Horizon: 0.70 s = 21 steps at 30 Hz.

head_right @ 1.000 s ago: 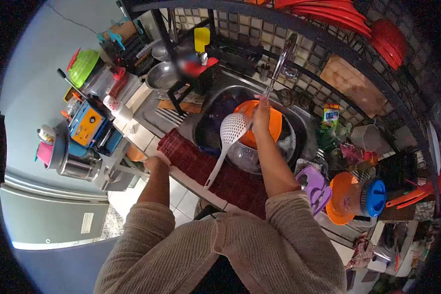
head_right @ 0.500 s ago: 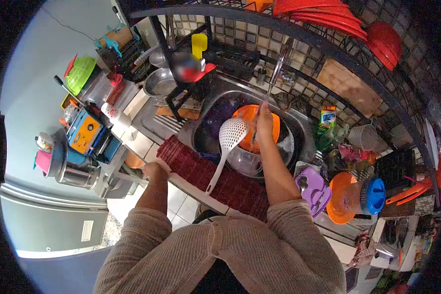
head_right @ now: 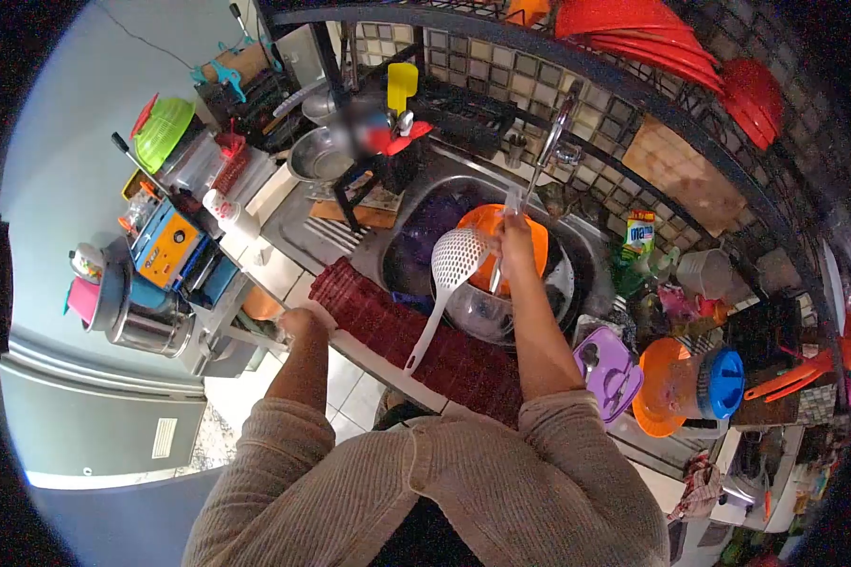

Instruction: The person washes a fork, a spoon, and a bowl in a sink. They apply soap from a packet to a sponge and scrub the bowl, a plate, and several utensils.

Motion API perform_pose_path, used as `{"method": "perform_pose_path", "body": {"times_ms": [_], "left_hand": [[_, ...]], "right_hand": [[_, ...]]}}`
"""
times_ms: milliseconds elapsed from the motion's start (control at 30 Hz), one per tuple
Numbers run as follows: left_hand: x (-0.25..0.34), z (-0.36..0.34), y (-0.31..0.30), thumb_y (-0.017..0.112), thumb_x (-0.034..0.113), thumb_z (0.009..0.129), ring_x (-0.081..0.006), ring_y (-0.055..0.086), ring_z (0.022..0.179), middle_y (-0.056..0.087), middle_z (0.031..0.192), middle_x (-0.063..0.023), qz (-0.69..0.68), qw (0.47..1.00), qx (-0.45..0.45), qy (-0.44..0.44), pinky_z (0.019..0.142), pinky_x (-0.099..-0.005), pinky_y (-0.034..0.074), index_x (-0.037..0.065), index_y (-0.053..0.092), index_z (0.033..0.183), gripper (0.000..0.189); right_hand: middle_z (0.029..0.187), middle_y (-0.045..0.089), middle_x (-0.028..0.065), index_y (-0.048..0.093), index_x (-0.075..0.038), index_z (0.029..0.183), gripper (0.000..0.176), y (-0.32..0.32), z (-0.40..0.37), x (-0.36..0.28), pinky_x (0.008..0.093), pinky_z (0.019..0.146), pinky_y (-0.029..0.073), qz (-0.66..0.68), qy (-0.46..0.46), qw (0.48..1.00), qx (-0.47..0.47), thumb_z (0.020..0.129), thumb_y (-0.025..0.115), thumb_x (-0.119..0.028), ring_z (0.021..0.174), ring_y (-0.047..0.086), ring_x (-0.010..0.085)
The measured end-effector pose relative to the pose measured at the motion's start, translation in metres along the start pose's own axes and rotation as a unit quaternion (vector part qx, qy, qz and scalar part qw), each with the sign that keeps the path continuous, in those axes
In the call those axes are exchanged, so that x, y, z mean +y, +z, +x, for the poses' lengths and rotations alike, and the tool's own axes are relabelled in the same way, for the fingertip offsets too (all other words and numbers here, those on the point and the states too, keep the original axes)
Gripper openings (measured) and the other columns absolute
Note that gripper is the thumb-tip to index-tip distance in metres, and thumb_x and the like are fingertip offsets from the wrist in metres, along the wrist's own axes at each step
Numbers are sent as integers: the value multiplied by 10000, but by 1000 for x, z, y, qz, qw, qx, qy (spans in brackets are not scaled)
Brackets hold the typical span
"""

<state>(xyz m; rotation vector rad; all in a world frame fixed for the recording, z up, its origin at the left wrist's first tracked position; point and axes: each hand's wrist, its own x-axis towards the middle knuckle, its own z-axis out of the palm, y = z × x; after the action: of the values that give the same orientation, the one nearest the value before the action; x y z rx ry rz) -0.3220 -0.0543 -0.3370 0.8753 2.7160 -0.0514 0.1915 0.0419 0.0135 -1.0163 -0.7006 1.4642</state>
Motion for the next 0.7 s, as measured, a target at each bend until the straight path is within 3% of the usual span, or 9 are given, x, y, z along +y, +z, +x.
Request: {"method": "perform_pose_path", "body": {"times_ms": [67, 100, 133, 200, 267, 300, 367, 567, 700], "left_hand": [[3, -17, -19, 576, 464, 781, -203, 517, 1143, 529, 1265, -31, -41, 999, 12, 2, 894, -331, 422, 163, 541, 1234, 545], [10, -27, 22, 576, 464, 781, -203, 517, 1143, 529, 1265, -31, -41, 999, 13, 2, 894, -331, 422, 163, 541, 1234, 545], [16, -38, 5, 463, 317, 845, -264, 563, 1016, 556, 1144, -100, -111, 988, 102, -26, 811, -377, 466, 88, 533, 1121, 365], [36, -104, -86, 350, 169, 909, -325, 608, 890, 583, 1022, -169, -180, 964, 189, -53, 728, -424, 510, 13, 525, 1008, 254], [69, -217, -233, 360, 155, 907, -323, 604, 907, 577, 995, -176, -465, 853, 92, -217, 732, -428, 510, 18, 515, 1004, 228], [52, -158, -152, 360, 155, 907, -323, 604, 907, 577, 995, -176, -465, 854, 90, -217, 732, -428, 510, 18, 515, 1004, 228], [16, -45, -29, 335, 195, 924, -336, 597, 913, 572, 1018, -193, -299, 939, 154, -66, 748, -440, 504, 4, 504, 1018, 272], [73, -224, -241, 273, 290, 949, -355, 581, 924, 569, 1057, -200, -536, 798, 94, -261, 798, -447, 472, -7, 489, 1038, 378], [71, -209, -229, 275, 291, 948, -357, 585, 912, 574, 1040, -202, -525, 805, 105, -256, 786, -443, 475, -6, 493, 1032, 379]], "right_hand": [[573, 392, -29, 499, -123, 833, 238, -6, 11, 8, 252, 387, 268, 32, -17, 999, -5, 954, 414, -309, 418, 318, 90], [588, 409, -27, 502, -122, 838, 203, -6, 15, 10, 252, 393, 279, -17, -41, 999, 3, 949, 427, -274, 430, 336, 90], [603, 426, -25, 505, -121, 842, 169, -7, 16, 11, 253, 398, 290, -67, -64, 996, 10, 944, 440, -239, 441, 354, 90], [599, 426, -27, 509, -116, 826, 212, -6, 11, 2, 246, 392, 279, -45, -38, 998, 7, 944, 440, -277, 445, 359, 88], [594, 427, -30, 513, -110, 809, 256, -7, 7, -6, 239, 385, 268, -24, -14, 1000, 5, 944, 440, -316, 448, 365, 86], [567, 412, -34, 504, -115, 769, 312, -5, 4, -7, 234, 382, 253, -35, -7, 999, 13, 924, 463, -382, 433, 352, 81], [540, 398, -38, 495, -119, 728, 373, -1, 0, -12, 230, 378, 239, -45, 0, 999, 20, 904, 486, -448, 417, 339, 77], [503, 303, -54, 419, -138, 630, 501, 13, -17, -31, 246, 343, 200, -85, 37, 993, 73, 825, 522, -587, 361, 249, 77], [486, 324, -51, 448, -144, 656, 441, 10, -16, -30, 239, 354, 203, -59, 30, 997, 30, 871, 494, -526, 367, 275, 79]]}}
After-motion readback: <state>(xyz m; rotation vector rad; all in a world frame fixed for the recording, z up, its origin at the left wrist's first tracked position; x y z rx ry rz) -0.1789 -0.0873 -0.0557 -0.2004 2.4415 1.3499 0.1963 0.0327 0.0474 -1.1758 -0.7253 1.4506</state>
